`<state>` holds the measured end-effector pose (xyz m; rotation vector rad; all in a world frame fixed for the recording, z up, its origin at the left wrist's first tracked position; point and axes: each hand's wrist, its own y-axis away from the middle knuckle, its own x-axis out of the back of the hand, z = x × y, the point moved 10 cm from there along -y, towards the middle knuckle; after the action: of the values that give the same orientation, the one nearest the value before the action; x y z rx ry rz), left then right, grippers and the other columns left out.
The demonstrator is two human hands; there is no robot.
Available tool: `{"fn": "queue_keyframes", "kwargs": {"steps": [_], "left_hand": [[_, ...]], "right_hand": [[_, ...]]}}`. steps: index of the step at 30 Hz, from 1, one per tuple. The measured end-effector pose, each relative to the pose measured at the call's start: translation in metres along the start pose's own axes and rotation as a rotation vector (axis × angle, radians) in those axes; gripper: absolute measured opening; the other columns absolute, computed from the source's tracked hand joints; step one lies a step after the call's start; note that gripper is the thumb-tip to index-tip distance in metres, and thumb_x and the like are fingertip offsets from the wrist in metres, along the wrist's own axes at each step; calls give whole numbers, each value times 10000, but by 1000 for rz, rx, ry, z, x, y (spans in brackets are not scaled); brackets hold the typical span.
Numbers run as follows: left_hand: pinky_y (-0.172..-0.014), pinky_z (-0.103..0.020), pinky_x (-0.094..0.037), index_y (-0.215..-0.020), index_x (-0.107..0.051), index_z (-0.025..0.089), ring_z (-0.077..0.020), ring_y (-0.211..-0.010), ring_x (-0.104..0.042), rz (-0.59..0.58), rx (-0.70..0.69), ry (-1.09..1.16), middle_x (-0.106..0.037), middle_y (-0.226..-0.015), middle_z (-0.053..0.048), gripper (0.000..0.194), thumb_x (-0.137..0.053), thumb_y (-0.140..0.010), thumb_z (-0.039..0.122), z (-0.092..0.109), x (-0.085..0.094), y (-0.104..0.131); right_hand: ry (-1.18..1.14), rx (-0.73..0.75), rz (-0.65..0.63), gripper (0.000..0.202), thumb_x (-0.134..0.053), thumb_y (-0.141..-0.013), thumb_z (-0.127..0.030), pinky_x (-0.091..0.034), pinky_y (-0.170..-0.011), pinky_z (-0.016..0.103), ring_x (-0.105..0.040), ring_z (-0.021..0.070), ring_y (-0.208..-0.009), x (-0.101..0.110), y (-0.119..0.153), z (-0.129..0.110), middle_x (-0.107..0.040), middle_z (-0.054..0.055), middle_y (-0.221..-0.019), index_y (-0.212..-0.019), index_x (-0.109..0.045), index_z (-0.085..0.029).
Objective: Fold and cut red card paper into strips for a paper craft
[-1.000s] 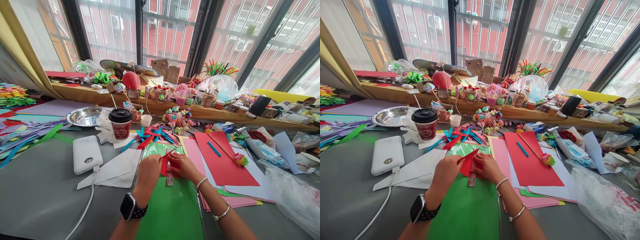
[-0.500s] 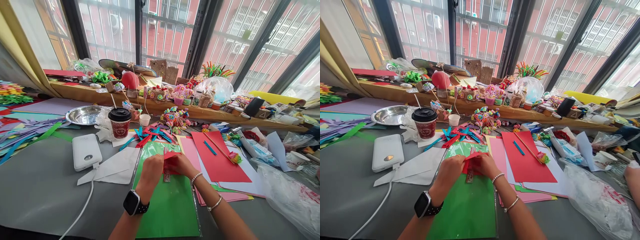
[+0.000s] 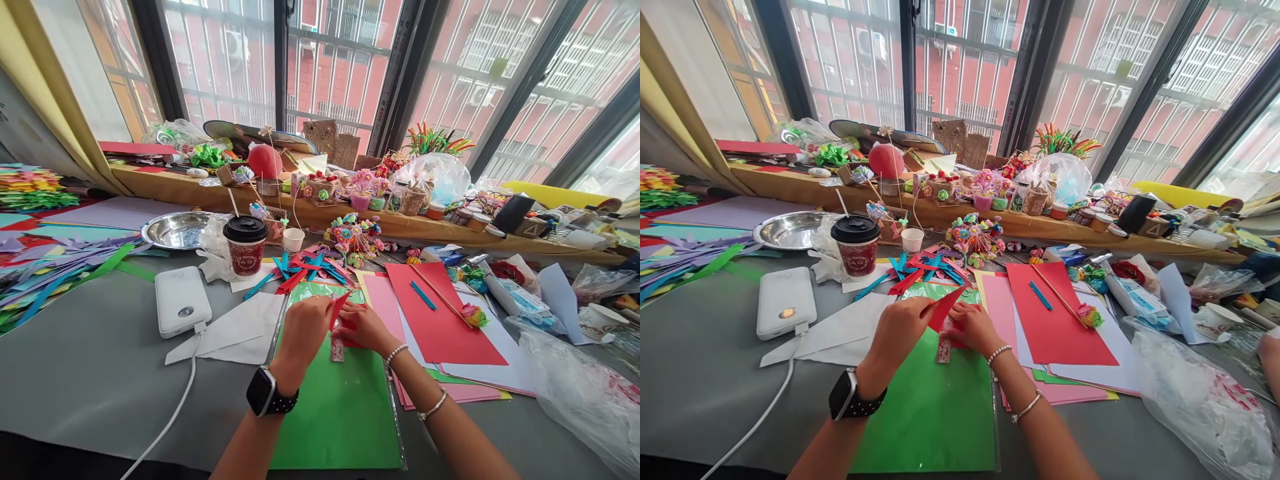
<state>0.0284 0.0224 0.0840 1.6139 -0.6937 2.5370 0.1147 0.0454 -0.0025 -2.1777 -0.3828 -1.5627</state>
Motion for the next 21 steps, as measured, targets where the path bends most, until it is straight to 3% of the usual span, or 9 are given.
{"fn": "queue_keyframes", "kwargs": {"steps": [5, 9, 12, 15, 18, 19, 21], "left_hand": [[-485, -215, -346, -592, -625, 143, -142, -529, -534, 93, 204, 346, -608, -530, -20, 292, -488, -713, 371, -43, 18, 3], [-494, -228, -434, -788, -647, 132, -190, -622, -597, -52, 405, 940, -667, -671, -29, 341, -605, -596, 410, -69, -10, 4], [-549, -253, -484, -829, -638, 121, -199, -655, -617, -134, 535, 1212, -679, -721, -50, 371, -669, -540, 351, -78, -32, 4], [-533, -242, -495, -817, -636, 128, -181, -612, -623, -162, 626, 1299, -682, -704, -47, 345, -691, -526, 305, -86, -49, 2], [-512, -232, -492, -818, -633, 129, -166, -578, -620, -188, 639, 1298, -681, -691, -47, 327, -688, -539, 290, -89, -60, -3], [-513, -231, -490, -812, -633, 125, -165, -576, -619, -201, 631, 1289, -679, -684, -48, 321, -688, -541, 288, -89, -63, -5], [-526, -231, -490, -785, -634, 114, -168, -592, -619, -235, 602, 1268, -675, -668, -53, 301, -688, -543, 285, -88, -69, -11]], "right_hand": [[-50, -41, -6, 241, -510, -743, -342, -333, -825, 385, -502, 236, -966, -3, 1, 5, -603, 43, -1004, -943, -597, -243], [-146, -64, 51, 263, -538, -712, -360, -371, -778, 354, -511, 233, -946, 2, -2, 7, -592, 45, -1025, -931, -608, -232], [-369, -105, 111, 237, -578, -668, -385, -396, -760, 334, -539, 223, -896, 8, -5, 15, -620, 41, -960, -825, -645, -222], [-510, -179, 199, 306, -457, -748, -434, -405, -776, 341, -552, 216, -884, 18, -6, 28, -641, 52, -899, -751, -654, -200], [-664, -252, 317, 547, -133, -856, -428, -415, -794, 349, -542, 193, -936, 29, -3, 39, -612, 81, -992, -910, -610, -167], [-780, -263, 345, 575, -94, -857, -429, -427, -785, 346, -547, 189, -934, 30, -3, 40, -603, 87, -1012, -954, -589, -154], [-1009, -272, 364, 505, -214, -836, -468, -458, -744, 339, -569, 198, -893, 28, -7, 38, -619, 85, -980, -966, -576, -141]]}}
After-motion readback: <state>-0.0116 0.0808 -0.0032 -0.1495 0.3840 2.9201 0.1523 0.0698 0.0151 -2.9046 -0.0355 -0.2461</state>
